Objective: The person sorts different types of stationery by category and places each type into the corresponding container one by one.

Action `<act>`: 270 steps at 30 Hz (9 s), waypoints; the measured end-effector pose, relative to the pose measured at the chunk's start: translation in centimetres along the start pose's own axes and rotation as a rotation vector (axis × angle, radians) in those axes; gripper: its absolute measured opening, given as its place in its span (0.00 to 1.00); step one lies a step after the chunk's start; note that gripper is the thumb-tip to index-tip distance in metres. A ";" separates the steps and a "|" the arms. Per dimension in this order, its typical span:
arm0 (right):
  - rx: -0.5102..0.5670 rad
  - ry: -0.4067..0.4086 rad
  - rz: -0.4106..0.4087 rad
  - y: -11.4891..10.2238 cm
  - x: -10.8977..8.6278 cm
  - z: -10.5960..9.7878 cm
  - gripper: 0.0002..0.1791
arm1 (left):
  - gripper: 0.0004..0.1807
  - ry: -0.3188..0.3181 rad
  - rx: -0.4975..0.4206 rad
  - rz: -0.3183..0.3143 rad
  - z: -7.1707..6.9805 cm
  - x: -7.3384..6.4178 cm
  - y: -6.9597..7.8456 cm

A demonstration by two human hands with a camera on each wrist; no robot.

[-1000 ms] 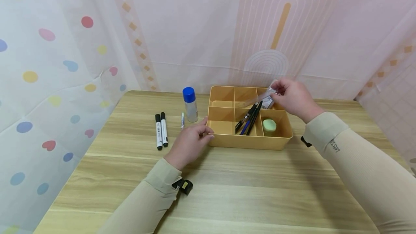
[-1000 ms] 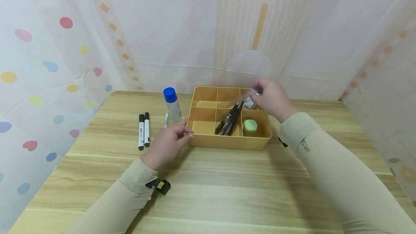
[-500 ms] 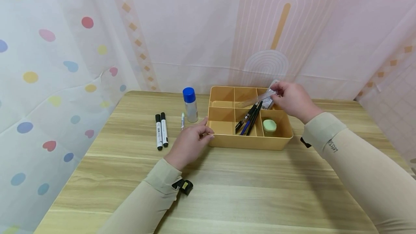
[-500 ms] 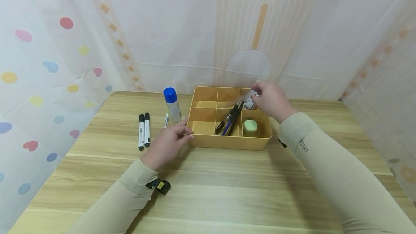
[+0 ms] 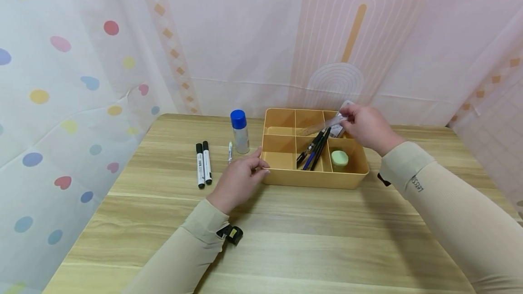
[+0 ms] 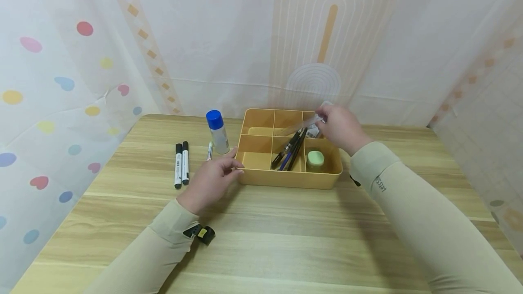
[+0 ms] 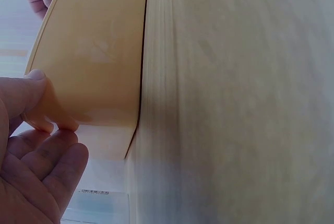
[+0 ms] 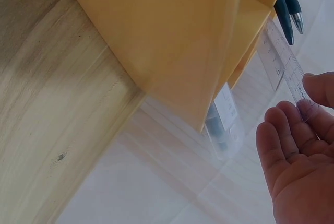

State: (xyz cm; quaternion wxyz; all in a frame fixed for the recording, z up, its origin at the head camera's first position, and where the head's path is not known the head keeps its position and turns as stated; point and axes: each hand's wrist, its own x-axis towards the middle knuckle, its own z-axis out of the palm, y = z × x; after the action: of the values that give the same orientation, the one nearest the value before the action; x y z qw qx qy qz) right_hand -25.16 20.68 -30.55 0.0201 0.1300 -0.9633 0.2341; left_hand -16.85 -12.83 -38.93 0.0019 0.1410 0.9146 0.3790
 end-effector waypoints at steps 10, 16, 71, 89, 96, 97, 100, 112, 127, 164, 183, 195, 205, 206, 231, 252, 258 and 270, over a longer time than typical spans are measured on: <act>-0.045 -0.034 -0.009 0.0 0.1 0.3 0.18 | 0.02 0.002 0.002 -0.010 0.1 0.0 0.1; -0.082 -0.025 -0.033 0.1 0.3 0.6 0.18 | 0.03 0.004 0.001 -0.014 0.2 0.0 0.0; -0.080 -0.117 0.031 -0.1 -0.1 1.2 0.25 | 0.03 -0.001 -0.011 0.004 0.0 0.0 0.2; -0.061 -0.085 0.015 0.0 -1.1 0.6 0.28 | 0.03 -0.003 -0.011 -0.010 -0.1 -0.1 0.2; -0.044 -0.071 0.029 0.3 -1.3 0.7 0.28 | 0.03 -0.005 -0.008 -0.020 -0.1 -0.1 0.1; -0.042 -0.068 0.029 0.3 -1.4 0.7 0.28 | 0.03 -0.005 -0.009 -0.021 -0.1 -0.1 0.1; -0.041 -0.054 0.034 0.3 -1.7 0.5 0.29 | 0.03 -0.007 -0.011 -0.024 -0.1 -0.1 0.1; -0.026 -0.033 0.117 0.4 -3.3 -0.2 0.32 | 0.03 -0.003 -0.006 -0.013 -0.1 0.0 0.0; -0.032 -0.090 0.221 1.6 -6.2 0.3 0.34 | 0.03 0.002 0.005 0.000 0.0 0.0 0.1; 0.030 -0.229 0.279 1.0 -8.1 3.8 0.21 | 0.17 -0.085 -0.017 0.037 -1.7 -0.5 -0.4; 0.038 -0.219 0.282 1.2 -8.1 4.0 0.21 | 0.34 0.127 0.172 -0.044 -9.4 3.8 -2.1; 0.048 -0.218 0.298 1.1 -7.9 4.1 0.21 | 0.39 0.004 0.209 -0.079 -9.6 9.0 -1.0; 0.032 -0.207 0.324 1.3 -8.6 3.7 0.23 | 0.30 -0.046 0.257 -0.048 -8.7 9.6 0.1; 0.030 -0.206 0.325 1.3 -8.7 3.7 0.23 | 0.30 -0.049 0.264 -0.046 -8.6 9.7 0.1; 0.023 -0.173 0.332 0.1 -8.0 4.7 0.21 | 0.31 0.052 0.275 0.025 -11.5 9.1 1.1; 0.023 -0.185 0.336 0.1 -7.9 4.9 0.22 | 0.31 0.090 0.267 0.097 -11.7 9.7 4.8; 0.020 -0.179 0.339 0.0 -8.0 4.8 0.22 | 0.30 0.094 0.267 0.125 -11.5 9.9 6.0; 0.044 -0.203 0.379 -0.1 -8.3 4.5 0.23 | 0.29 0.117 0.240 0.190 -10.7 10.6 8.2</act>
State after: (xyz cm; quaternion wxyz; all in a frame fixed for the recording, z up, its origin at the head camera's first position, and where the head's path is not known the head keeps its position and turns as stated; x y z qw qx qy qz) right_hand -17.01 20.51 -35.35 -0.1241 -0.0303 -0.9623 0.2403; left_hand -26.14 -11.96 -24.55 -0.1041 0.2037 0.9343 0.2732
